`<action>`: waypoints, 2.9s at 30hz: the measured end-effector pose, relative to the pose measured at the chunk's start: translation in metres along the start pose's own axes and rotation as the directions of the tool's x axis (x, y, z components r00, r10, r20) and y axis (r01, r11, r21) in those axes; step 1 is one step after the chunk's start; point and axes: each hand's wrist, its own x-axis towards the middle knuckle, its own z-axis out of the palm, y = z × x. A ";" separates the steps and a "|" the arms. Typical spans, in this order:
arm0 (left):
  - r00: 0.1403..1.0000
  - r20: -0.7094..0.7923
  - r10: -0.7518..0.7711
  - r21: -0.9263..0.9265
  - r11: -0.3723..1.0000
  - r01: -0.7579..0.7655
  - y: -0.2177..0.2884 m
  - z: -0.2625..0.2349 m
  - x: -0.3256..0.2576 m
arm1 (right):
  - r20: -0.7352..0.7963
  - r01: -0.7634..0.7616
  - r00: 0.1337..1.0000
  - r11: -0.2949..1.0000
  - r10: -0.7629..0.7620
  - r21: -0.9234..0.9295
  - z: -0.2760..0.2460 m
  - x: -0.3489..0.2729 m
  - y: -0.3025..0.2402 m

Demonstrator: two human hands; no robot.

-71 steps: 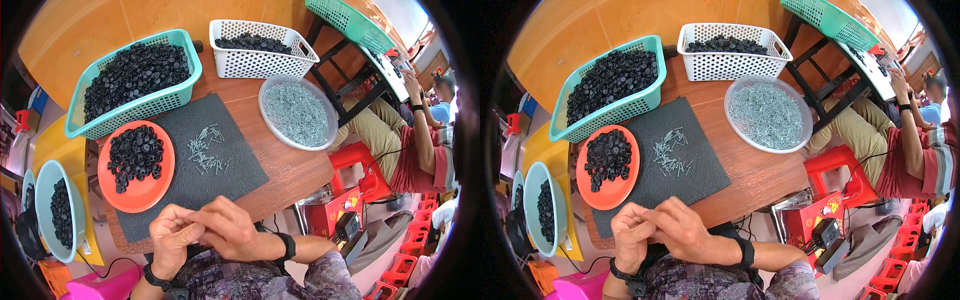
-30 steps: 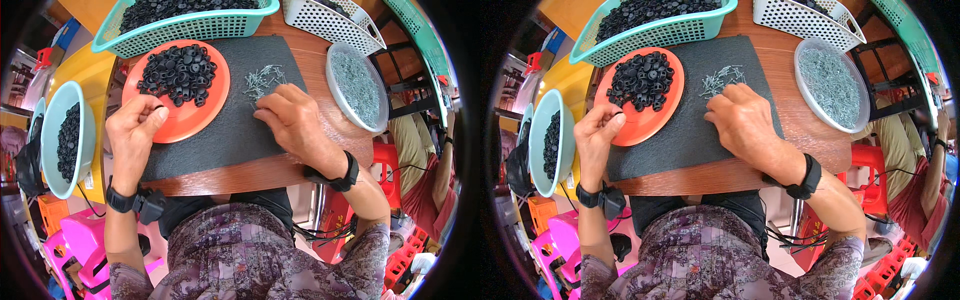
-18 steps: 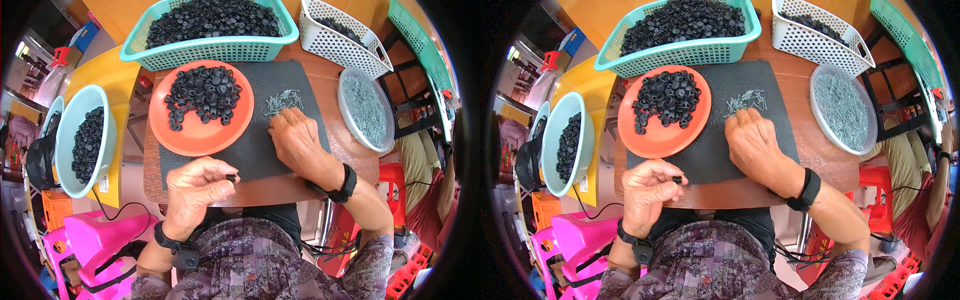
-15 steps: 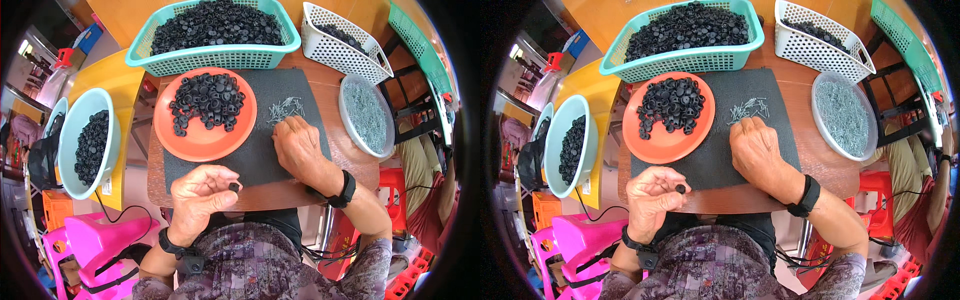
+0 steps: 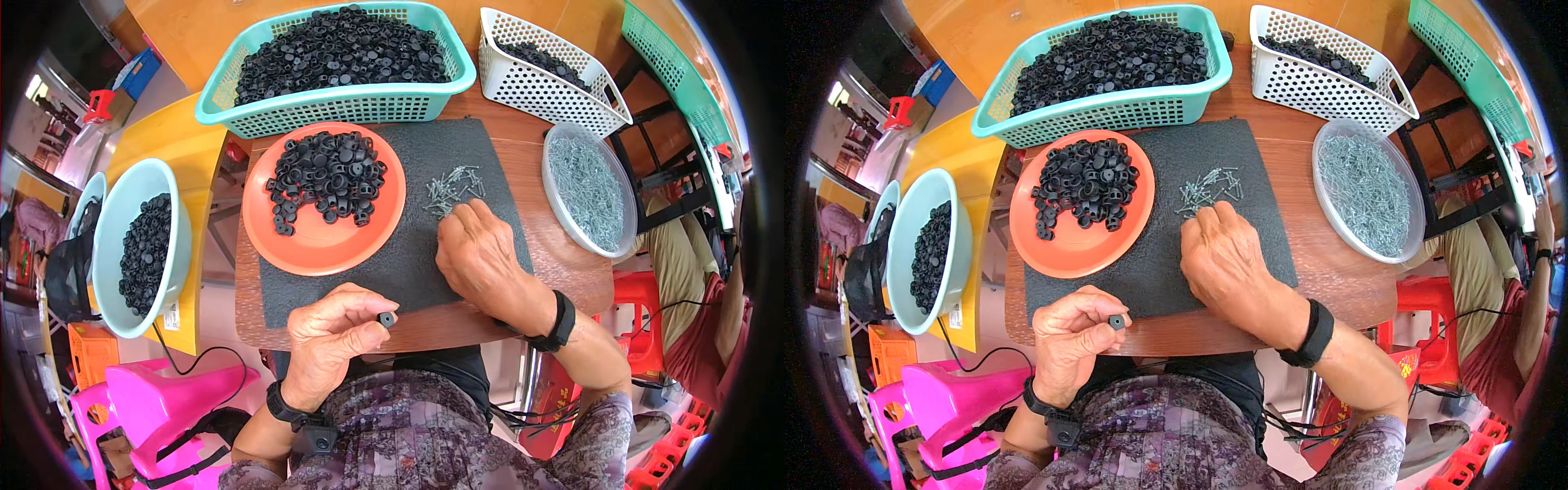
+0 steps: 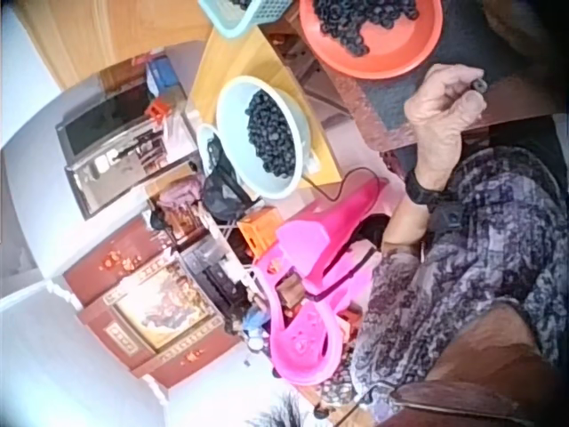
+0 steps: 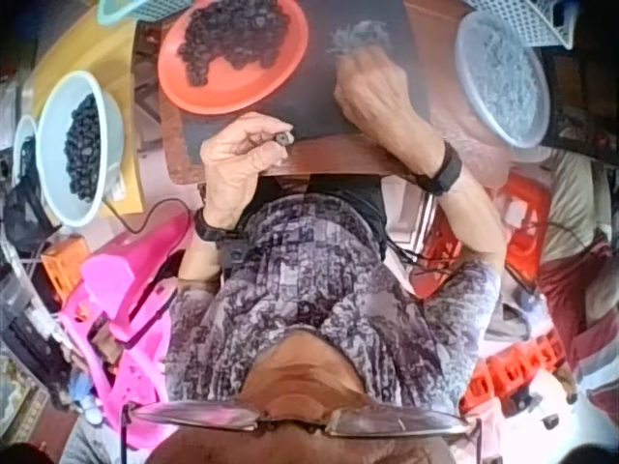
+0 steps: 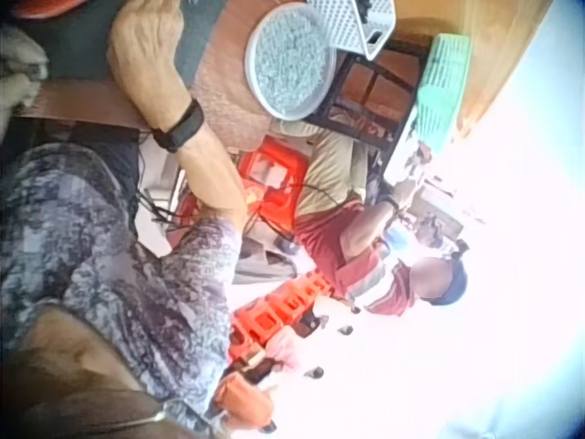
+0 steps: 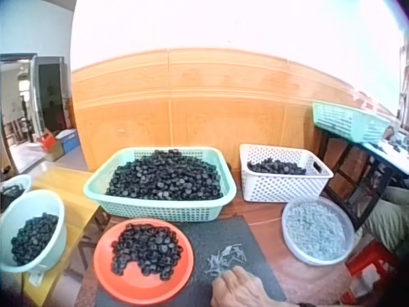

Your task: Manually inserting small metal pins into plastic caps.

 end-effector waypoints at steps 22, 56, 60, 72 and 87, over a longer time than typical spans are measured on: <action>0.981 0.088 0.171 0.359 0.913 -0.192 -0.004 0.004 -0.001 | 0.592 -0.630 0.753 0.054 0.288 0.775 -0.029 -0.026 -0.051; 0.991 -0.089 -0.097 -0.196 0.978 0.078 -0.008 -0.019 -0.005 | -0.021 -0.068 0.997 0.932 0.080 0.356 0.025 0.052 -0.033; 0.989 -0.106 -0.105 -0.200 0.976 0.082 -0.009 -0.021 -0.006 | -0.060 0.056 0.997 0.994 -0.051 0.089 0.039 0.064 -0.035; 0.980 -0.114 -0.161 -0.224 0.965 0.133 -0.004 -0.023 -0.008 | -0.158 0.083 0.986 0.969 -0.047 0.231 0.050 0.073 -0.033; 0.985 -0.110 -0.134 -0.248 0.963 0.103 -0.008 -0.024 -0.008 | -0.026 0.327 0.945 0.945 -0.327 -0.020 0.052 0.093 -0.050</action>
